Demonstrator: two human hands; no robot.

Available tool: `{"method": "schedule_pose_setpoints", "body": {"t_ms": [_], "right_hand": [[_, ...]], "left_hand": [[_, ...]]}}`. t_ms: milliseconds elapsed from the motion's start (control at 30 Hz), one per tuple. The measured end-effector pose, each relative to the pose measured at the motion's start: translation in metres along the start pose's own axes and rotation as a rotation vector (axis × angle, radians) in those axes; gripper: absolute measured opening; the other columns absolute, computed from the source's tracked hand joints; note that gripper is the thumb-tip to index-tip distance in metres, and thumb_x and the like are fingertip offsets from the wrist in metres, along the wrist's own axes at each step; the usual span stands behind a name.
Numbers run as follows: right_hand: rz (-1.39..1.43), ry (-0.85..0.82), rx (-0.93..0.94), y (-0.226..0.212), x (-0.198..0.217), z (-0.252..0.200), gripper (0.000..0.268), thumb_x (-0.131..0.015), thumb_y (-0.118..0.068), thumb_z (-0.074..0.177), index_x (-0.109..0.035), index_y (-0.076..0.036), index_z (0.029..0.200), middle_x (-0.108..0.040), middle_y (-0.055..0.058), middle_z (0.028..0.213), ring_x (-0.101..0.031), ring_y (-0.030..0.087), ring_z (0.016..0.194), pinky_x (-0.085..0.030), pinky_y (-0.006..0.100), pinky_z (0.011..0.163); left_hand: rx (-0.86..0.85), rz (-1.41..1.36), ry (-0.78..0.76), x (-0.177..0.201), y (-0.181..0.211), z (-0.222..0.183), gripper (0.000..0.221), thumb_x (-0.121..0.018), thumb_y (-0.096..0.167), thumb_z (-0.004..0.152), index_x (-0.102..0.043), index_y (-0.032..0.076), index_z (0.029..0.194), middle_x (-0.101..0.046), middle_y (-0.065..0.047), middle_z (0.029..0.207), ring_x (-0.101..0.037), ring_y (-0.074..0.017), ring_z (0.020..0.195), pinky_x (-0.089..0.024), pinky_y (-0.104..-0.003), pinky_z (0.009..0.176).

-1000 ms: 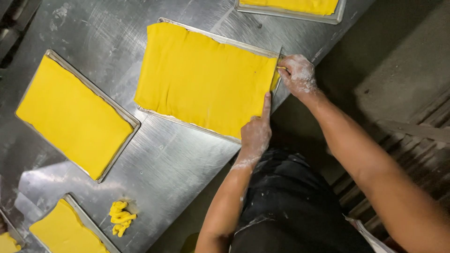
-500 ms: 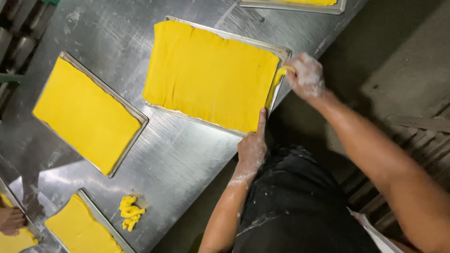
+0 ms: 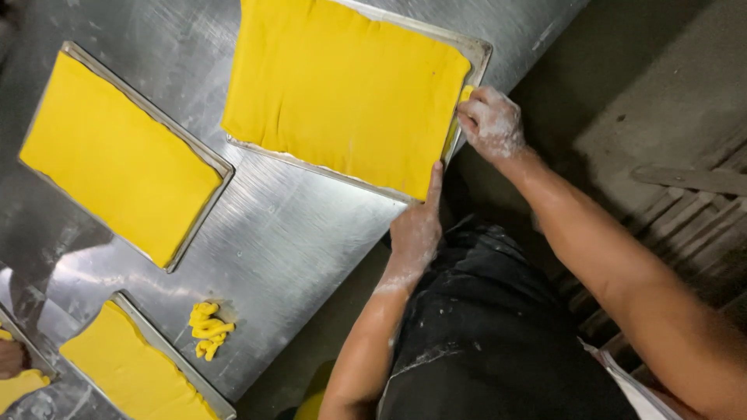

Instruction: Flattening sheets of dough into baking trays, trimming excess dough using a scraper/knife, and managing tray placements on a steel bakery table.

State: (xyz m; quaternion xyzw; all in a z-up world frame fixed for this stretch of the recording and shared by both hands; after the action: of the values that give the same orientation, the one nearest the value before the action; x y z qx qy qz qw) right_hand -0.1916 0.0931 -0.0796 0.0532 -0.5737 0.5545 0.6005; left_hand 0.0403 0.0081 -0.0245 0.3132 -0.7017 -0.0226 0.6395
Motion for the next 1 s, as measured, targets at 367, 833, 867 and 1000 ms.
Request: {"method": "schedule_pose_setpoints", "body": {"t_ms": [367,833,867,1000], "right_hand": [[-0.017,0.090,0.087,-0.014,0.023,-0.011,0.012,-0.077,-0.005,0.089,-0.066,-0.004,0.093,-0.066,0.020,0.112,-0.069,0.036,0.092,-0.058,0.043,0.079],[0.026,-0.093,0.037,-0.084,-0.003,-0.075,0.012,-0.079,-0.011,0.090,-0.075,-0.006,0.099,-0.069,0.013,0.103,-0.069,0.033,0.095,-0.058,0.042,0.084],[0.027,-0.096,0.038,-0.081,-0.005,-0.074,0.012,-0.079,-0.011,0.090,-0.075,-0.006,0.099,-0.069,0.013,0.103,-0.069,0.033,0.095,-0.058,0.042,0.084],[0.039,-0.057,0.044,-0.078,-0.011,-0.074,0.011,-0.078,-0.009,0.088,-0.073,-0.005,0.097,-0.069,0.014,0.102,-0.069,0.034,0.094,-0.058,0.043,0.083]], "left_hand": [[0.006,0.133,-0.030,-0.007,-0.024,-0.054,0.100,-0.062,0.002,0.083,-0.017,0.030,0.167,-0.053,-0.010,0.058,-0.057,-0.0281,0.043,-0.048,-0.045,0.040],[-0.009,0.059,-0.044,-0.002,-0.035,-0.072,0.096,-0.061,0.003,0.084,-0.019,0.031,0.165,-0.056,-0.012,0.061,-0.058,-0.0311,0.046,-0.048,-0.047,0.043],[-0.006,0.058,-0.044,0.003,-0.038,-0.083,0.096,-0.061,0.003,0.084,-0.019,0.031,0.165,-0.056,-0.012,0.061,-0.058,-0.0311,0.046,-0.048,-0.047,0.043],[0.014,0.092,-0.166,0.016,-0.052,-0.132,0.096,-0.060,0.000,0.083,-0.021,0.028,0.166,-0.057,-0.013,0.063,-0.060,-0.0311,0.046,-0.049,-0.047,0.043]]}}
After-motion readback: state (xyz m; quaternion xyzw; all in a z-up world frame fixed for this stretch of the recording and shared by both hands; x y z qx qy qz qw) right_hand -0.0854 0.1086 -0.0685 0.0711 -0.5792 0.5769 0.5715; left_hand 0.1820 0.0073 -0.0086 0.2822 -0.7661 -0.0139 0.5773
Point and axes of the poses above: each hand's wrist, its own z-axis towards the middle knuckle, its own x-axis out of the back of the hand, y = z × x, the point moved 1 cm from there along z, towards the middle knuckle
